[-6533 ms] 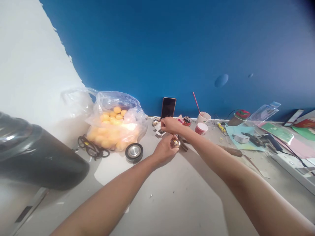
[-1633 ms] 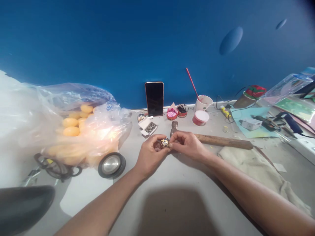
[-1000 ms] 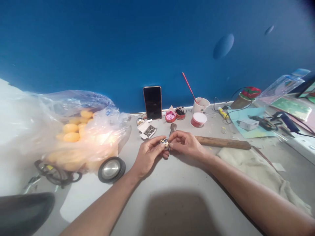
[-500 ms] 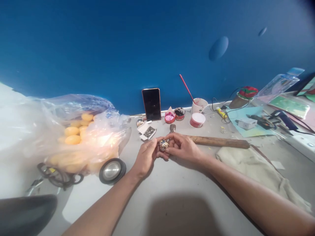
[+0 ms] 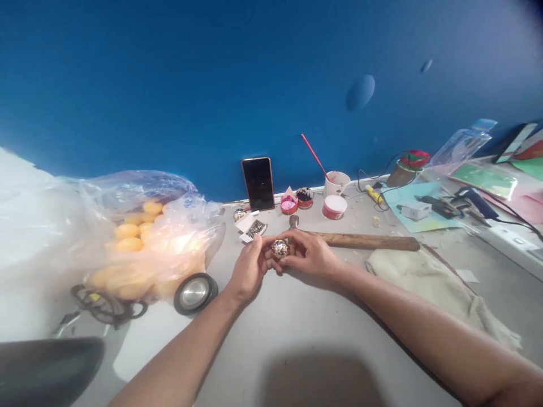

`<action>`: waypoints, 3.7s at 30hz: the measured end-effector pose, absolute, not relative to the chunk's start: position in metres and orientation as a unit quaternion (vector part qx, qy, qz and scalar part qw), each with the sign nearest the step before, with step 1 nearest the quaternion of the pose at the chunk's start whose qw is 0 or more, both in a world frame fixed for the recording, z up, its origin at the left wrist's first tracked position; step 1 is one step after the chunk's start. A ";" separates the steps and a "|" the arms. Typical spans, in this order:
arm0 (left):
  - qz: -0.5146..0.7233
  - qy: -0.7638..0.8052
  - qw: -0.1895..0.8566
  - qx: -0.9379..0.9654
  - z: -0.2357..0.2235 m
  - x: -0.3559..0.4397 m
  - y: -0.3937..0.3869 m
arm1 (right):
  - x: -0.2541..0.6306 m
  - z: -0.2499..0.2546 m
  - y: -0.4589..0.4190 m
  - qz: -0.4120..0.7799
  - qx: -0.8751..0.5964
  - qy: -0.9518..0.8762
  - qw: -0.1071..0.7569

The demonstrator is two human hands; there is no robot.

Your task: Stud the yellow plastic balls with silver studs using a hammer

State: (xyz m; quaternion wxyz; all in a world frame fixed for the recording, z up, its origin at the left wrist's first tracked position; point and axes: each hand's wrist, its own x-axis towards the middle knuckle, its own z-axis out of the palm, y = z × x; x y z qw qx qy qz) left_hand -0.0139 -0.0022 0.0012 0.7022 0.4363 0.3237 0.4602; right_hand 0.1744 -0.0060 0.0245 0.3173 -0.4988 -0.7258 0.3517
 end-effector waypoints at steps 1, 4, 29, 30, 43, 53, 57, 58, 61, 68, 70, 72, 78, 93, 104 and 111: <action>0.460 0.322 0.702 0.439 0.000 -0.014 -0.002 | 0.174 0.025 -0.006 0.355 -0.499 -0.724 0.319; 0.449 0.331 0.680 0.475 0.001 -0.013 -0.005 | 0.174 0.024 -0.005 0.343 -0.500 -0.732 0.312; 0.427 0.406 0.572 0.570 0.007 -0.016 -0.007 | 0.172 0.022 -0.010 0.267 -0.495 -0.780 0.275; 0.424 0.397 0.581 0.570 0.005 -0.017 -0.006 | 0.173 0.022 -0.010 0.273 -0.494 -0.778 0.277; 0.412 0.372 0.635 0.538 0.010 -0.018 -0.006 | 0.174 0.015 -0.005 0.272 -0.464 -0.781 0.317; 0.455 0.388 0.633 0.491 0.012 -0.014 -0.009 | 0.171 0.013 -0.006 0.247 -0.490 -0.769 0.327; 0.459 0.401 0.627 0.485 0.013 -0.014 -0.009 | 0.171 0.010 -0.006 0.245 -0.495 -0.774 0.311; 0.461 0.402 0.627 0.483 0.012 -0.015 -0.009 | 0.171 0.010 -0.006 0.245 -0.494 -0.775 0.310; 0.462 0.400 0.630 0.480 0.011 -0.015 -0.007 | 0.171 0.009 -0.006 0.238 -0.494 -0.773 0.319; 0.468 0.384 0.636 0.479 0.009 -0.016 -0.007 | 0.172 0.005 -0.002 0.232 -0.489 -0.767 0.343; 0.473 0.377 0.636 0.479 0.011 -0.014 -0.009 | 0.172 0.004 -0.001 0.235 -0.500 -0.757 0.349; 0.476 0.373 0.636 0.480 0.012 -0.013 -0.010 | 0.171 0.004 -0.001 0.236 -0.505 -0.753 0.350; 0.479 0.387 0.614 0.493 0.013 -0.010 -0.010 | 0.173 0.009 -0.002 0.212 -0.482 -0.772 0.356; 0.499 0.401 0.570 0.515 0.007 -0.012 -0.010 | 0.173 0.000 -0.001 0.181 -0.455 -0.783 0.384; 0.490 0.419 0.485 0.591 0.006 -0.015 -0.013 | 0.172 0.002 -0.004 0.204 -0.457 -0.774 0.388; 0.497 0.413 0.506 0.572 0.000 -0.012 -0.012 | 0.173 0.001 -0.001 0.166 -0.463 -0.787 0.372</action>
